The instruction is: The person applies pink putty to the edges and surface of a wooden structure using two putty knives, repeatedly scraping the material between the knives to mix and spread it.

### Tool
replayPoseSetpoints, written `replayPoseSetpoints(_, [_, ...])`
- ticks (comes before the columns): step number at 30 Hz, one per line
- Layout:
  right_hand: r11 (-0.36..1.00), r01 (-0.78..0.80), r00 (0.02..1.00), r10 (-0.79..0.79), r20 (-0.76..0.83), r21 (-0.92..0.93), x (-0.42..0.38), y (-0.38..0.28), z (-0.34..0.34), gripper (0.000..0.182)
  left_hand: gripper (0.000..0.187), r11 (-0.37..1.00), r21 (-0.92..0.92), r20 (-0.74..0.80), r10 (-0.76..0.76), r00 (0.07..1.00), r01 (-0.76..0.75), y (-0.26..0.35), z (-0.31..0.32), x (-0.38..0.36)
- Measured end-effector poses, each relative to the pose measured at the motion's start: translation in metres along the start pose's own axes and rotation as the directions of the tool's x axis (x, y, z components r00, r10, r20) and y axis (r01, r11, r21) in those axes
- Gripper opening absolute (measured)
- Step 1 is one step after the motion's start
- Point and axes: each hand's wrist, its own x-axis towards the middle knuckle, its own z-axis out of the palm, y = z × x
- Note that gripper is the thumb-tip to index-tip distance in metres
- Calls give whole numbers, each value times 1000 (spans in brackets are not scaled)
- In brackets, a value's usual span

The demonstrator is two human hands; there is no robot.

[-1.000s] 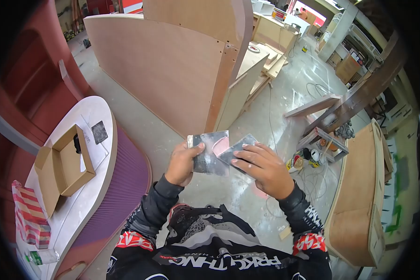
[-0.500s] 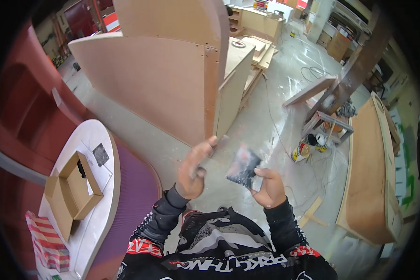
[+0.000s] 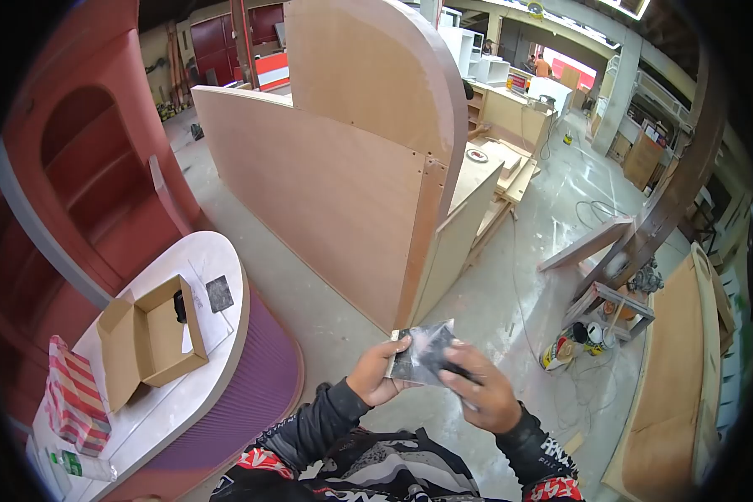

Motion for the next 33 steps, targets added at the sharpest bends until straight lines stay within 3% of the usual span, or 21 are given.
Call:
replayPoseSetpoints(1, [981, 56, 988, -27, 155, -183, 4, 3, 3, 60, 38, 1000, -8, 6, 6, 1000, -6, 5, -2, -1])
replayPoseSetpoints(3, [972, 78, 992, -53, 119, -221, -13, 28, 8, 64, 37, 990, 127, 77, 59, 995, -68, 17, -10, -10])
replayPoseSetpoints(5, [924, -79, 952, 181, 248, -374, -20, 44, -7, 63, 35, 979, 159, 23, 128, 991, -131, 28, -7, -21])
replayPoseSetpoints(6, [904, 0, 930, 158, 333, -428, -17, 48, -14, 62, 34, 967, 169, -10, 197, 980, -193, 32, -4, -26])
replayPoseSetpoints(10, [938, -75, 978, 136, 160, -338, 15, 12, -18, 60, 28, 920, 290, -46, 287, 957, -262, 34, -5, -22])
replayPoseSetpoints(12, [887, 175, 928, -4, 373, -427, 33, 0, -17, 55, 27, 903, 356, -23, 266, 964, -240, 30, -5, -18])
replayPoseSetpoints(14, [863, 207, 898, 20, 440, -461, 27, 3, -22, 52, 26, 741, 613, -33, 372, 928, -275, 28, -1, -16])
replayPoseSetpoints(15, [834, 254, 856, 42, 516, -490, 25, 5, -27, 50, 26, 741, 615, -22, 359, 933, -270, 26, -1, -15])
replayPoseSetpoints(16, [827, 241, 862, 58, 503, -508, 27, 4, -28, 50, 27, 767, 575, -19, 362, 932, -286, 25, -3, -15])
replayPoseSetpoints(18, [866, 200, 945, -48, 323, -458, 28, -2, -22, 45, 29, 797, 537, -8, 331, 944, -275, 23, -6, -13])
replayPoseSetpoints(22, [837, 146, 930, 65, 361, -527, 19, -4, -17, 45, 31, 995, 84, -106, 71, 992, -62, 19, -16, -3])
replayPoseSetpoints(23, [898, 98, 972, 7, 235, -430, 21, -7, -15, 46, 31, 995, 95, -100, 52, 994, -43, 15, -24, 2])
replayPoseSetpoints(24, [946, 67, 994, -36, 100, -318, 21, -9, -13, 46, 32, 1000, -20, -29, 23, 999, -24, 10, -32, 6])
replayPoseSetpoints(25, [945, 48, 996, -20, 89, -323, 16, -5, -5, 46, 32, 990, -139, 38, 1, 999, 5, 6, -36, 7])
replayPoseSetpoints(26, [959, -6, 998, 25, 62, -283, 6, 5, 5, 47, 32, 990, -138, 32, -19, 999, 24, 8, -26, 4])
replayPoseSetpoints(27, [969, -59, 997, 69, 36, -239, -4, 18, 14, 47, 32, 998, -46, -16, 52, 998, -53, 14, -16, 0])
replayPoseSetpoints(28, [965, -82, 995, 94, 36, -250, -16, 31, 14, 67, 33, 991, 50, -56, 130, 990, -127, 19, -4, -1])
replayPoseSetpoints(29, [965, -96, 994, 108, 35, -245, -25, 38, 9, 67, 33, 992, 46, -65, 118, 991, -115, 19, 1, 0])
replayPoseSetpoints(31, [929, -307, 942, 328, 72, -204, -42, 49, 2, 52, 34, 953, 30, -57, 301, 952, -300, 20, 5, 0])
replayPoseSetpoints(32, [891, -454, 891, 454, -11, 14, -49, 55, 8, 51, 36, 848, 230, -4, 492, 871, -478, 15, 6, 2])
replayPoseSetpoints(33, [885, -464, 886, 465, -9, 32, -58, 55, 15, 51, 44, 625, 452, 138, 656, 742, -637, 9, 5, 4])
